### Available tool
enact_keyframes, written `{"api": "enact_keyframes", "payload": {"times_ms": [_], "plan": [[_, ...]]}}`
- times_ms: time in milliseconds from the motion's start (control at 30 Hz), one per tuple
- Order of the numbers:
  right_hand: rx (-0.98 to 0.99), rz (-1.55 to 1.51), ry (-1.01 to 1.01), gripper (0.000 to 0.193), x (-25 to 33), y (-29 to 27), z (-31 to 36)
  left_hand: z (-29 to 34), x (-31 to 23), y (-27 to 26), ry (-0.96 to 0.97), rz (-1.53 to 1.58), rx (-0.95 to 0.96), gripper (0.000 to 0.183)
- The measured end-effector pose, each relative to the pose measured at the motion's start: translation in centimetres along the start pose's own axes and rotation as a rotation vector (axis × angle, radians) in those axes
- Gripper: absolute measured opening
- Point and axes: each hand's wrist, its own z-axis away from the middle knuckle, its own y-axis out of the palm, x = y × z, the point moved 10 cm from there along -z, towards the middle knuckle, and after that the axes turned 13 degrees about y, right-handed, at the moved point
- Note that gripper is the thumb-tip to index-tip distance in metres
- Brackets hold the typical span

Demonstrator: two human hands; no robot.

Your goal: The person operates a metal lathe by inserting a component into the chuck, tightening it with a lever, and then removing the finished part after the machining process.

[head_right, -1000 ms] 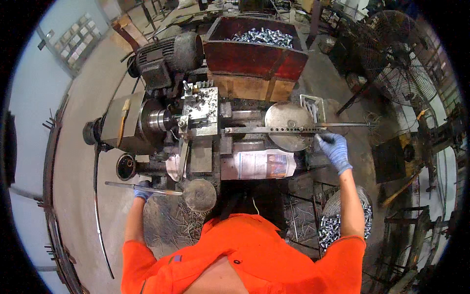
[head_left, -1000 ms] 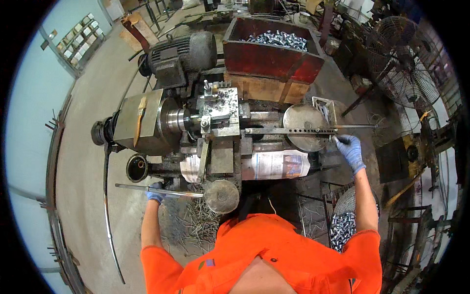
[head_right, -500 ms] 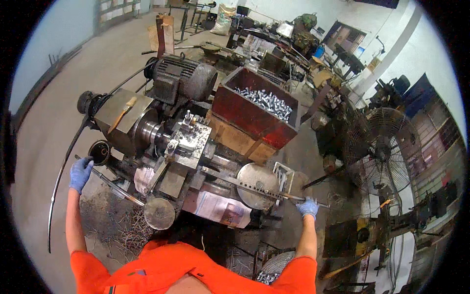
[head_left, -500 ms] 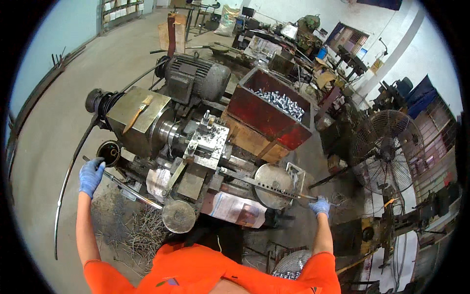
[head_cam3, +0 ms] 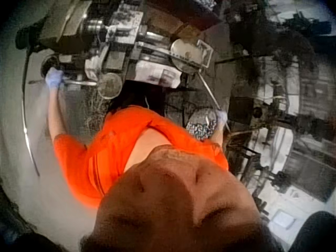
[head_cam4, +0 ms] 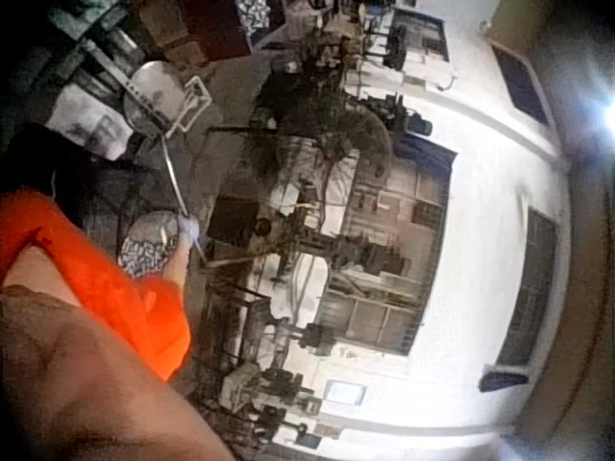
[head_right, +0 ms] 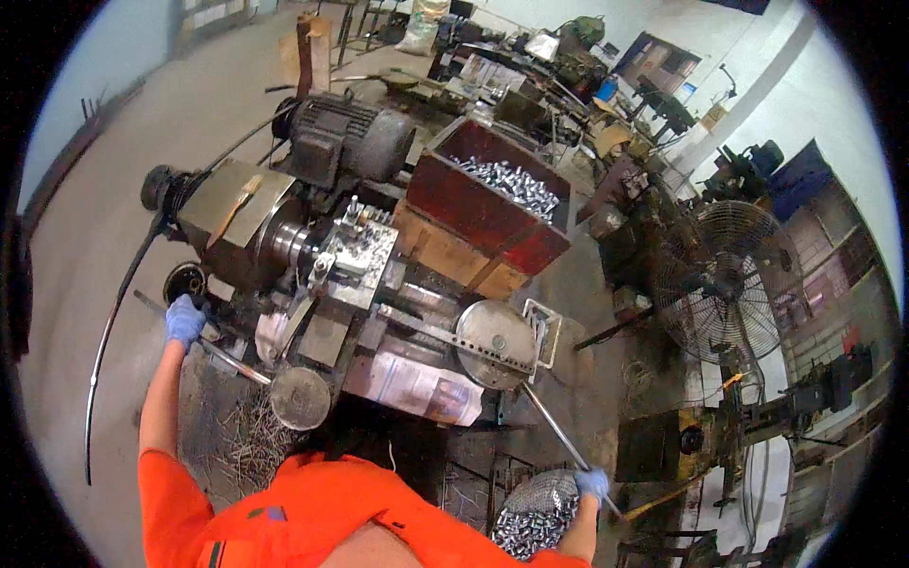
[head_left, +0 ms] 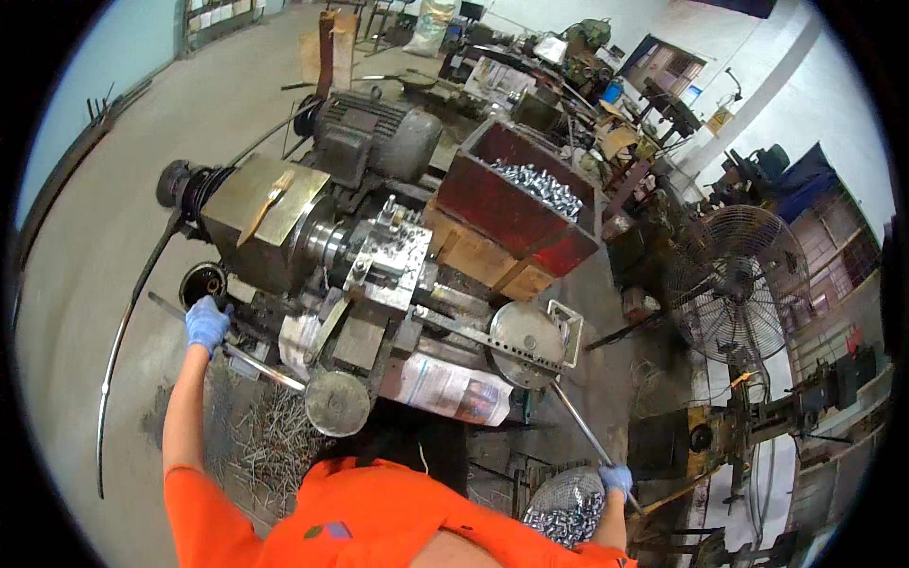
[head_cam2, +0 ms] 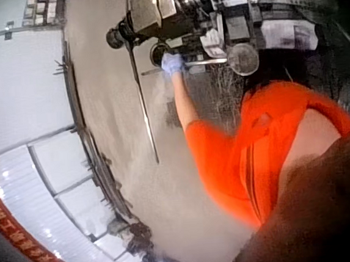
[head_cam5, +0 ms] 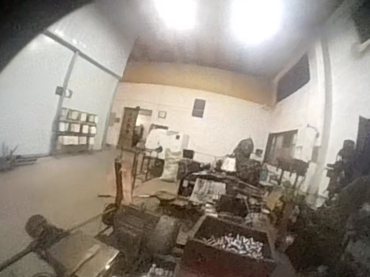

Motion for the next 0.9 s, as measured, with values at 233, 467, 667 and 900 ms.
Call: {"api": "enact_keyframes", "payload": {"times_ms": [233,467,667,900], "plan": [[-0.04,0.049,0.105,0.053,-9.6,4.0,-0.2,0.0,-0.3,-0.9,0.002,0.054,-0.051,0.034],[-0.042,0.063,0.146,0.056,-10.6,4.3,2.5,-0.1,-0.8,-1.6,0.031,0.079,-0.065,0.029],[-0.01,0.056,0.175,0.051,-10.2,3.6,4.3,0.0,-0.9,-1.8,0.012,0.065,-0.023,0.027],[0.015,0.009,0.206,0.058,-10.4,3.8,4.6,0.2,-1.5,-2.4,0.02,0.059,-0.006,0.026]]}}
